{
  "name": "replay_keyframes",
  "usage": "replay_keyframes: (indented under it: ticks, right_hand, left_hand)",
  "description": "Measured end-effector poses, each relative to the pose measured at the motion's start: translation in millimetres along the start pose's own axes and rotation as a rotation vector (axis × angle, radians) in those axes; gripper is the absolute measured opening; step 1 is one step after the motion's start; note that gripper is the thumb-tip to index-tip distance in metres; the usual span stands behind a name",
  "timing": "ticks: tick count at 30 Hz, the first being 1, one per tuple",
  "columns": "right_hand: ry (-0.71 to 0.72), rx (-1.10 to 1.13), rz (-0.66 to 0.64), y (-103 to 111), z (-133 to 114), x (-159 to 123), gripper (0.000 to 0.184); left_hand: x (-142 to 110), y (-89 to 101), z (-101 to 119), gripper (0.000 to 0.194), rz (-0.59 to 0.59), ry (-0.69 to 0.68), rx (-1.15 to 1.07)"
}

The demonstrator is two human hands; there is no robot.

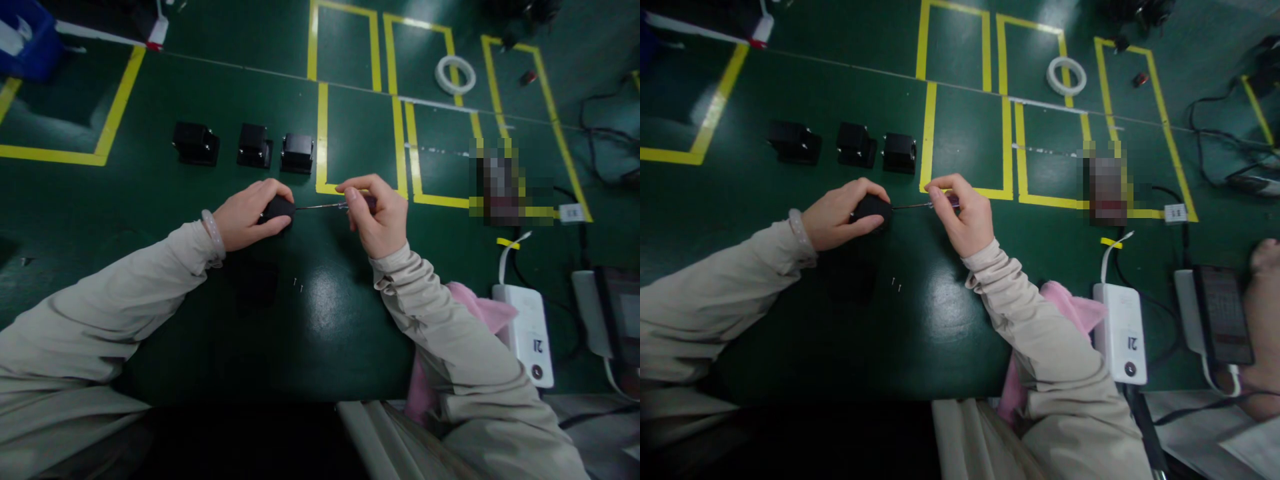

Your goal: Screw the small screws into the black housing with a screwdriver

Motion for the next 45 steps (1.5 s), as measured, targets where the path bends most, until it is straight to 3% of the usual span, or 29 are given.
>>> replay_keyframes:
  ticks: [34,45]
  right_hand:
    - [-0.025,0.002,0.004,-1.5,5.0,-1.2,0.036]
    - [0.045,-0.013,-0.011,-1.1,4.5,-1.7,0.028]
  left_hand:
    - [0.4,0.5,-0.9,0.047,-0.006,0.006,-0.022]
    - [0.1,-0.4,-2.1,0.045,0.000,0.011,-0.023]
Point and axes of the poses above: each hand's wrist, its own x-axis towards the middle knuckle, its own y-axis out of the back of the hand, z = x × y, the point moved 7 cm from there along x, towards the middle knuckle, and after that the axes turned 7 degrees about y, right-handed, at the moved point
